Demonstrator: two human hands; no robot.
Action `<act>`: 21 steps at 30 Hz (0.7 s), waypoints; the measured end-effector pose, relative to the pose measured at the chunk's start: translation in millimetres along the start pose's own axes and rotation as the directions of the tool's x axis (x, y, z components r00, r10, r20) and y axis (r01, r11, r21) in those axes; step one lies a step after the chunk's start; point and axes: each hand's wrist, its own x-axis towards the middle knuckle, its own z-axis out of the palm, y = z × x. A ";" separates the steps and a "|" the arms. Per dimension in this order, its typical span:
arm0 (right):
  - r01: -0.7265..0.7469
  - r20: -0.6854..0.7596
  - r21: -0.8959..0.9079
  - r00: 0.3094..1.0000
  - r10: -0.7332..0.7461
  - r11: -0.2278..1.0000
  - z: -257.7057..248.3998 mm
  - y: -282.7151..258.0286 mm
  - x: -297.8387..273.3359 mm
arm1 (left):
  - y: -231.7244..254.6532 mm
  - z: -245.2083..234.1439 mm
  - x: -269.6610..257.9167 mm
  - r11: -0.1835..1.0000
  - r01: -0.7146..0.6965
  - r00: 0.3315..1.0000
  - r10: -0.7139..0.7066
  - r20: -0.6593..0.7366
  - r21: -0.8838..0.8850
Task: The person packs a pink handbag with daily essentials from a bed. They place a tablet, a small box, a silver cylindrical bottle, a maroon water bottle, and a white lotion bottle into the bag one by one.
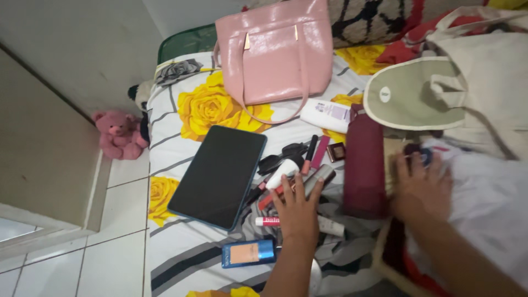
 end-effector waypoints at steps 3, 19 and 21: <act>0.001 -0.036 0.117 0.999 0.003 0.993 6.6 15.2 8.7 | -7.6 1.0 0.4 0.999 0.022 0.998 -0.024 0.061 0.028; 0.148 -0.093 0.397 0.988 -0.120 0.906 24.6 12.0 0.9 | 3.5 -9.1 -46.2 0.944 -0.281 0.946 0.303 0.114 -0.171; 0.083 -0.007 0.486 0.996 -0.091 0.870 19.6 3.0 1.8 | 5.6 -5.4 -57.2 0.901 -0.397 0.889 0.425 0.172 -0.175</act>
